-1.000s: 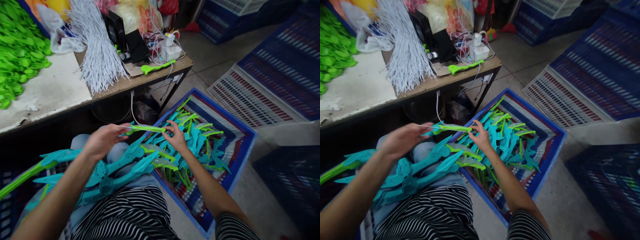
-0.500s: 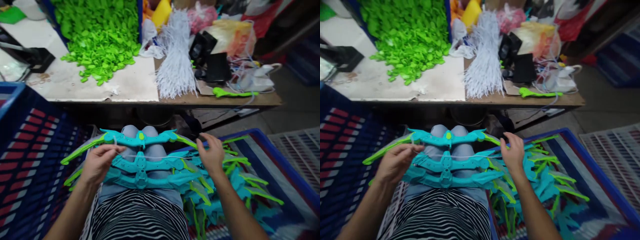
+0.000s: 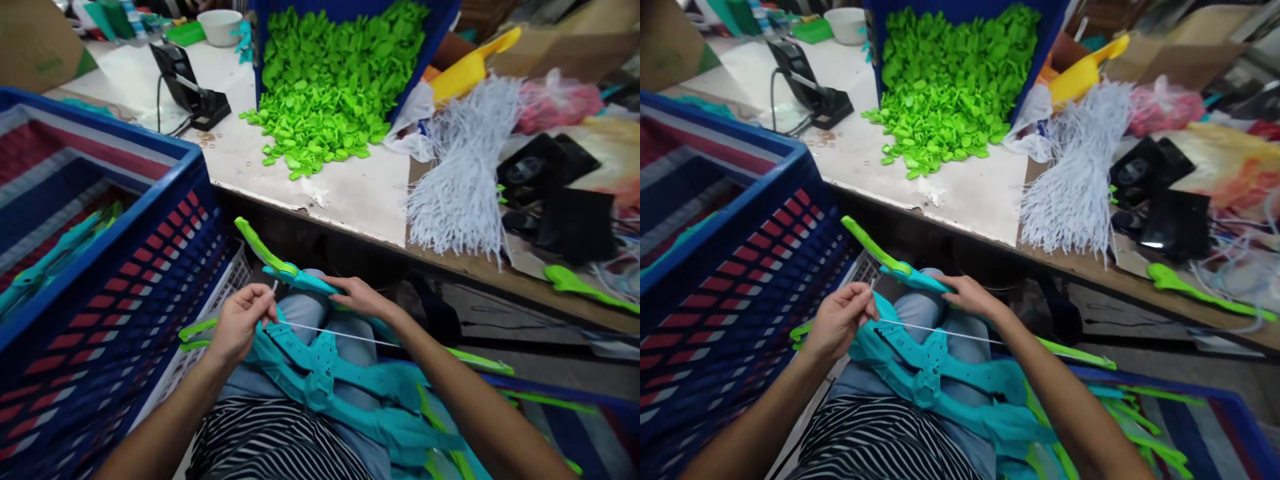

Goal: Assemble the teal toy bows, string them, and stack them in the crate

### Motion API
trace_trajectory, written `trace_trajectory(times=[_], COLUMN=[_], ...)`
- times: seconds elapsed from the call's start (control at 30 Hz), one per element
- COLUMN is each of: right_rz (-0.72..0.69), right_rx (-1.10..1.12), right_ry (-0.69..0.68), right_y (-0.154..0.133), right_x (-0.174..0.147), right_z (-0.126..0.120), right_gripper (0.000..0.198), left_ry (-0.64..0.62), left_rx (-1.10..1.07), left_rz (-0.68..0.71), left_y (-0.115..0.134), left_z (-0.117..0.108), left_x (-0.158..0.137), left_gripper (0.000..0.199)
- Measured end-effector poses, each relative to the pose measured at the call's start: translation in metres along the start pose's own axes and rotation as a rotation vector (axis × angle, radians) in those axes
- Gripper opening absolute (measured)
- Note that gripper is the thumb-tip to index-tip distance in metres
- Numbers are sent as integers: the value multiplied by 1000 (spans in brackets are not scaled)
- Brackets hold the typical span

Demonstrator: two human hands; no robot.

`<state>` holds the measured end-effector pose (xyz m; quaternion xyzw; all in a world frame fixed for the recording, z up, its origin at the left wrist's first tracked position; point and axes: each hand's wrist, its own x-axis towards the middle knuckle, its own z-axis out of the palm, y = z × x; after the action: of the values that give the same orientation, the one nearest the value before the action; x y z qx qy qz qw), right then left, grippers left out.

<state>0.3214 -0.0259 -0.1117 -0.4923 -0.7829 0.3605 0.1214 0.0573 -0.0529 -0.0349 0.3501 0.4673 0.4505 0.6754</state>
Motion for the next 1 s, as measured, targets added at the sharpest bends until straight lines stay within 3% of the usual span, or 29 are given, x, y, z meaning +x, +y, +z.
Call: trace_trajectory(times=[0.1, 0.2, 0.43, 0.87, 1.0], right_rz=[30, 54, 55, 44, 43], right_rx=[190, 257, 271, 254, 229], right_ry=[-53, -58, -47, -27, -26], right_y=[12, 11, 9, 12, 14], right_x=[6, 9, 6, 6, 4], right_z=[-13, -11, -7, -4, -2], right_gripper=[49, 50, 49, 51, 52], left_ry=[212, 288, 239, 240, 228], left_rx=[32, 133, 284, 459, 415], left_rz=[184, 288, 320, 301, 327], left_y=[7, 14, 34, 50, 52], left_z=[-19, -29, -28, -33, -29], left_x=[21, 48, 88, 97, 99], left_gripper=[26, 21, 16, 10, 10])
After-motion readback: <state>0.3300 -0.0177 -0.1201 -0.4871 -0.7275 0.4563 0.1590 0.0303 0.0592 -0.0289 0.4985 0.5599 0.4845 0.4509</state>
